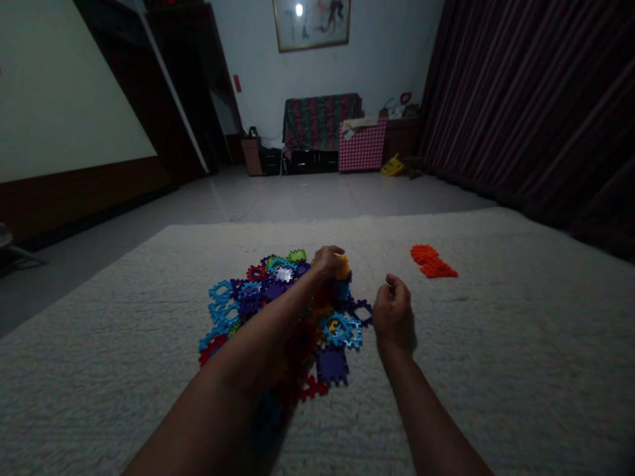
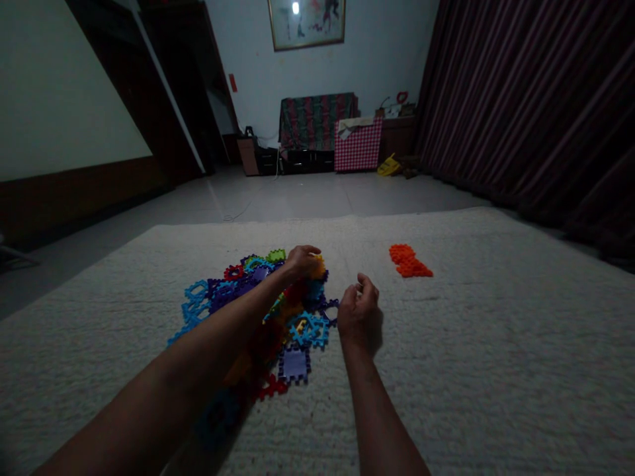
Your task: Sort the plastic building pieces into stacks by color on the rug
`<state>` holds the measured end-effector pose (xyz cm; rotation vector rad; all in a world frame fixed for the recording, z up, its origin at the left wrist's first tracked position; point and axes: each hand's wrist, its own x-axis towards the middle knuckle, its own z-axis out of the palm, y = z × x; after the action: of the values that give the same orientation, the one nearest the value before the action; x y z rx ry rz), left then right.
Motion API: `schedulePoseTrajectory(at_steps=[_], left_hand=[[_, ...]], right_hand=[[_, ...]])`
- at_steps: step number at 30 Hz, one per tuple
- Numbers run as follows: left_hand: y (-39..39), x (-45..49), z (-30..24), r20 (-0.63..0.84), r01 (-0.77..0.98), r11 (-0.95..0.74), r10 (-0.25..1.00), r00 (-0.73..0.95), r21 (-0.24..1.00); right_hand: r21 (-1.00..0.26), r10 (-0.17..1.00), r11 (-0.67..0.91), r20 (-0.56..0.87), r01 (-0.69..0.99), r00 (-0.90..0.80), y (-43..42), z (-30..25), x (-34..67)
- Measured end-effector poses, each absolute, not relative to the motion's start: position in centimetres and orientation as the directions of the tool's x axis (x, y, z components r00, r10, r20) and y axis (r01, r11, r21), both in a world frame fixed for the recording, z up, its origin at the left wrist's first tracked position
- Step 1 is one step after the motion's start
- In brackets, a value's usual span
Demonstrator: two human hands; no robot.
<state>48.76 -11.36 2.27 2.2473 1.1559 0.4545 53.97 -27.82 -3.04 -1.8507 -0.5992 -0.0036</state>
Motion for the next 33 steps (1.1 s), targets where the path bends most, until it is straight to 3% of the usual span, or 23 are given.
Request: schedulePoseTrajectory(at_steps=[6, 14, 22, 28, 33], left_hand=[[-14.0, 51.6, 2.9, 0.032, 0.595, -0.452, 0.813, 0.581, 0.664], [-12.2, 45.6, 4.2, 0.083, 0.702, -0.506, 0.835, 0.543, 0.502], [-10.3, 37.6, 4.3, 0.099, 0.824, -0.459, 0.886, 0.454, 0.331], [-16.5, 35.5, 2.4, 0.211, 0.68, -0.674, 0.737, 0.642, 0.289], [-19.2, 34.8, 0.1, 0.295, 0.564, -0.779, 0.626, 0.722, 0.274]], right_hand=[[-0.874, 0.334, -0.251, 0.324, 0.416, 0.885, -27.8, -2.8, 54.2], [-0.807, 0.45, -0.265, 0.38, 0.527, 0.808, -27.2, -3.2, 53.8], [-0.834, 0.495, -0.211, 0.36, 0.511, 0.791, -26.8, -3.4, 53.9], [-0.838, 0.487, -0.162, 0.391, 0.52, 0.781, -26.4, -4.3, 54.4], [-0.775, 0.479, 0.006, 0.557, 0.632, 0.678, -26.2, -4.1, 53.8]])
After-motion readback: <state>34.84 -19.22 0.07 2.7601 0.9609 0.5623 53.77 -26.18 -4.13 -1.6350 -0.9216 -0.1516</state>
